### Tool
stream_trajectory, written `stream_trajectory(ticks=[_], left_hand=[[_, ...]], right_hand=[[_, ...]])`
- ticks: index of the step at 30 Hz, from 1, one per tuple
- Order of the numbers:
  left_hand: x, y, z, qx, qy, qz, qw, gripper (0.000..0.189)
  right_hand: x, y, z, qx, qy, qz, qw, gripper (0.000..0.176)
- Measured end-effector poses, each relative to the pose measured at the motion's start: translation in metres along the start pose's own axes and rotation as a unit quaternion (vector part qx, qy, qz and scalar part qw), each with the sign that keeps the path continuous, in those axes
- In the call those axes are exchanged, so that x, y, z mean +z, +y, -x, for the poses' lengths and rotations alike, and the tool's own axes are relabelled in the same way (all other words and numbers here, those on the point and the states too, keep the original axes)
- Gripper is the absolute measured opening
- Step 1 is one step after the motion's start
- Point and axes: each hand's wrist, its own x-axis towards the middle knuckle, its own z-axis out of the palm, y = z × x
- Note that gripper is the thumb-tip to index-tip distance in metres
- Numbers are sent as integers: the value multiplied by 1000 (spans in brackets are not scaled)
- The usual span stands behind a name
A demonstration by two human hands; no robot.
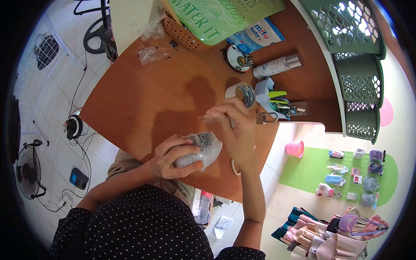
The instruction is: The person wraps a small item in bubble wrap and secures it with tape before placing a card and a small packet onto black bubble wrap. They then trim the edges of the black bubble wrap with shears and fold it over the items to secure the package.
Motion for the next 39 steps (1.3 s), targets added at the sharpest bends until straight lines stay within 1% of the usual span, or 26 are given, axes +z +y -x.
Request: stream_trajectory(ticks=[1,2,3,5,6,8,12,14,15,17,21,23,24,26,27,29,33,35,39], left_hand=[[0,0,0,-2,1,0,1000,28],[0,0,1,2,2,-4,1000,28],[0,0,1,5,3,-9,1000,27],[0,0,0,2,5,-9,1000,26],[1,0,0,1,6,-10,1000,25],[2,-1,0,0,7,-5,1000,25],[1,0,0,-11,-1,3,1000,24],[1,0,1,-14,-5,4,1000,23],[1,0,1,-17,-10,5,1000,23],[0,1,1,-16,-15,8,1000,23],[-1,1,1,-18,-20,12,1000,22],[-1,0,0,-18,-21,12,1000,21],[-1,0,-1,-18,-21,12,1000,21],[-1,0,-1,-19,-19,14,1000,21],[0,1,-1,-21,-17,16,1000,20],[0,1,1,-18,-17,14,1000,20],[-2,0,0,-9,-23,5,1000,21],[0,0,0,-8,-14,-8,1000,22],[2,0,2,-4,-5,-22,1000,24]], right_hand=[[-2,5,2,-82,-28,82,993,9],[-4,8,5,-162,-55,163,972,6],[-4,6,9,-161,-57,163,972,6],[-4,0,18,-90,-64,191,975,8],[-5,2,20,-89,-65,191,975,8],[-6,7,23,-75,-71,134,986,9],[-6,3,24,-66,-70,148,984,11],[-5,0,23,-65,-62,127,988,16],[-3,0,24,-65,-62,127,988,16],[1,2,28,13,-32,-9,999,23],[0,10,29,7,-35,-52,998,28],[-2,13,27,-64,-24,32,997,20],[-3,11,27,-64,-24,32,997,20],[-6,4,29,-23,-87,60,994,12],[-8,4,29,-23,-87,60,994,12],[-10,5,30,-41,-123,116,985,11],[-13,4,32,-57,-132,128,981,18],[-12,3,36,-36,-121,91,988,20],[-8,5,45,-36,-102,91,990,19]])
